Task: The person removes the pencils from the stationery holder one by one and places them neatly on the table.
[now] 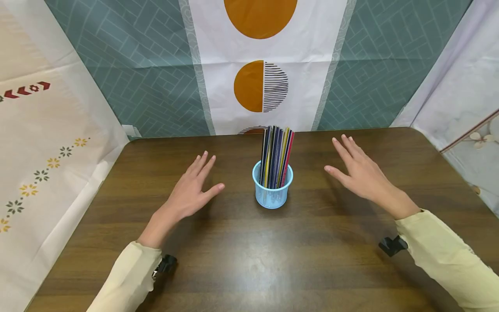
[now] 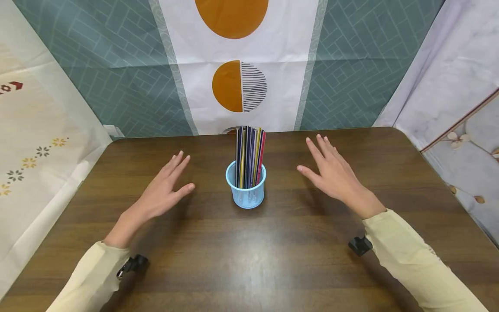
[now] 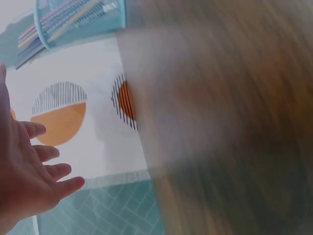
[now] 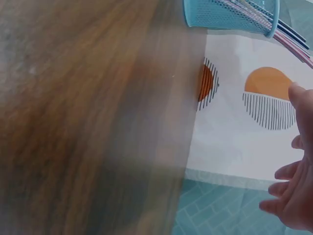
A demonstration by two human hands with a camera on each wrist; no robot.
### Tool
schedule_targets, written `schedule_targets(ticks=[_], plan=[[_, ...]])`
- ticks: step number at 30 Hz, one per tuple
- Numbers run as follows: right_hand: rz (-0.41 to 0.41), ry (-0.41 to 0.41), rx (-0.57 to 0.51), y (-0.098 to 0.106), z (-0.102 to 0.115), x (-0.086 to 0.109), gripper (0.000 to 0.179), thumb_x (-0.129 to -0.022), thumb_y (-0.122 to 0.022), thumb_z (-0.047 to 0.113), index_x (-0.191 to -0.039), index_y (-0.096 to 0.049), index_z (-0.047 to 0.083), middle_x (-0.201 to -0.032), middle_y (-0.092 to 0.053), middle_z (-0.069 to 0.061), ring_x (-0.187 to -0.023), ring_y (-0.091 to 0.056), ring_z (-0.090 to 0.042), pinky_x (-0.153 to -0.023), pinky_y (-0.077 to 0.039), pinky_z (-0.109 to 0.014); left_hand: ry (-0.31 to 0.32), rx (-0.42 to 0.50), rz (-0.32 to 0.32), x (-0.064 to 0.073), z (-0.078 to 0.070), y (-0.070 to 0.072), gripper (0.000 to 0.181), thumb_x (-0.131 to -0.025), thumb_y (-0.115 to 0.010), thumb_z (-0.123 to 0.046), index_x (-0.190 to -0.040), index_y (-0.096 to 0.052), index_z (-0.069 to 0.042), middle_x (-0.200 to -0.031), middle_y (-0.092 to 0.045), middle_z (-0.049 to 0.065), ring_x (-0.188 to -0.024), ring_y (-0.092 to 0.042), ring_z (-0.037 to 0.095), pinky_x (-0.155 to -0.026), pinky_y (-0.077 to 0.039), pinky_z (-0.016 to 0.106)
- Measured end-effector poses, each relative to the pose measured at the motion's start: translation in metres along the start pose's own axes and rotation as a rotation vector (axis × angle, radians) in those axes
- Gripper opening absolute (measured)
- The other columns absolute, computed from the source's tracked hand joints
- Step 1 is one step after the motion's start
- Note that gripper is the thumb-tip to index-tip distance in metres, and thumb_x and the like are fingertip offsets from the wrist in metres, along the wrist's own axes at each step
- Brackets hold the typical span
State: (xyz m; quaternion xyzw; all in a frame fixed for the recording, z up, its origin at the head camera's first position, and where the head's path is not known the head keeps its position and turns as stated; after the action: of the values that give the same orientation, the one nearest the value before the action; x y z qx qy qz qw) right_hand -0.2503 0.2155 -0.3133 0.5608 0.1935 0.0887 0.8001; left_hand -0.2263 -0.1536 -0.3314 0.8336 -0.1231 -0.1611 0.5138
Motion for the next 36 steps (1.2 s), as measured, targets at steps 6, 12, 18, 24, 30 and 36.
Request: schedule_targets(ticks=[6, 12, 18, 24, 30, 36], plan=[[-0.016, -0.031, -0.181, 0.004, 0.004, -0.002, 0.073, -0.098, -0.056, 0.039, -0.154, -0.021, 0.009, -0.158, -0.017, -0.016, -0.141, -0.021, -0.039, -0.105, -0.024, -0.064, 0.008, 0.232, -0.008, 0.000, -0.014, -0.005, 0.075, -0.100, -0.045, -0.047, -0.155, -0.012, -0.009, -0.160, -0.011, 0.006, -0.145, -0.010, 0.029, -0.112, -0.016, 0.056], [-0.052, -0.019, -0.295, 0.008, 0.019, -0.011, 0.066, -0.098, -0.056, 0.036, -0.152, -0.029, 0.009, -0.153, -0.031, -0.017, -0.136, -0.033, -0.038, -0.106, -0.029, -0.056, 0.055, 0.394, -0.001, -0.003, -0.029, -0.013, 0.071, -0.099, -0.052, -0.041, -0.155, -0.021, -0.011, -0.157, -0.023, 0.010, -0.142, -0.023, 0.031, -0.111, -0.022, 0.054], [-0.029, -0.028, -0.429, 0.008, 0.034, -0.019, 0.060, -0.098, -0.059, 0.027, -0.149, -0.035, 0.006, -0.143, -0.045, -0.022, -0.124, -0.049, -0.040, -0.100, -0.039, -0.055, 0.078, 0.521, -0.010, -0.016, -0.045, -0.031, 0.076, -0.090, -0.069, -0.031, -0.151, -0.030, -0.008, -0.151, -0.036, 0.014, -0.135, -0.037, 0.030, -0.106, -0.035, 0.048], [-0.005, -0.027, -0.557, 0.012, 0.045, -0.028, 0.055, -0.098, -0.059, 0.019, -0.147, -0.038, 0.004, -0.140, -0.050, -0.018, -0.124, -0.051, -0.033, -0.101, -0.040, -0.049, 0.099, 0.606, 0.013, -0.030, -0.058, -0.051, 0.082, -0.083, -0.076, -0.029, -0.149, -0.033, -0.008, -0.147, -0.041, 0.014, -0.132, -0.042, 0.027, -0.103, -0.040, 0.044], [0.033, -0.042, -0.662, 0.010, 0.056, -0.040, 0.054, -0.098, -0.059, 0.019, -0.146, -0.039, 0.006, -0.140, -0.050, -0.014, -0.125, -0.051, -0.029, -0.101, -0.040, -0.048, 0.117, 0.677, 0.044, -0.037, -0.063, -0.058, 0.085, -0.081, -0.078, -0.026, -0.150, -0.032, -0.009, -0.145, -0.044, 0.010, -0.129, -0.043, 0.025, -0.103, -0.040, 0.042], [0.023, -0.054, -0.700, 0.008, 0.063, -0.052, 0.051, -0.097, -0.059, 0.017, -0.144, -0.042, 0.004, -0.138, -0.052, -0.016, -0.125, -0.051, -0.029, -0.102, -0.040, -0.047, 0.131, 0.732, 0.069, -0.045, -0.071, -0.058, 0.090, -0.078, -0.082, -0.027, -0.150, -0.030, -0.012, -0.141, -0.047, 0.008, -0.117, -0.053, 0.028, -0.096, -0.045, 0.042]])
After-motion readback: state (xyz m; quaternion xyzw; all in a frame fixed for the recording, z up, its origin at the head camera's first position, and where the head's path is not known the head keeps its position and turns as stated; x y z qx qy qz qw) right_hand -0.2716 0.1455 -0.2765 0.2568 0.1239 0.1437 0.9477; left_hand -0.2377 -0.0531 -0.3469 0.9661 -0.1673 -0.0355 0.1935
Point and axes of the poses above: each hand's wrist, its own x-axis away from the middle knuckle, its own y-axis out of the back of the hand, z = x × y, the point moved 8 cm from there along -x, towards the middle knuckle
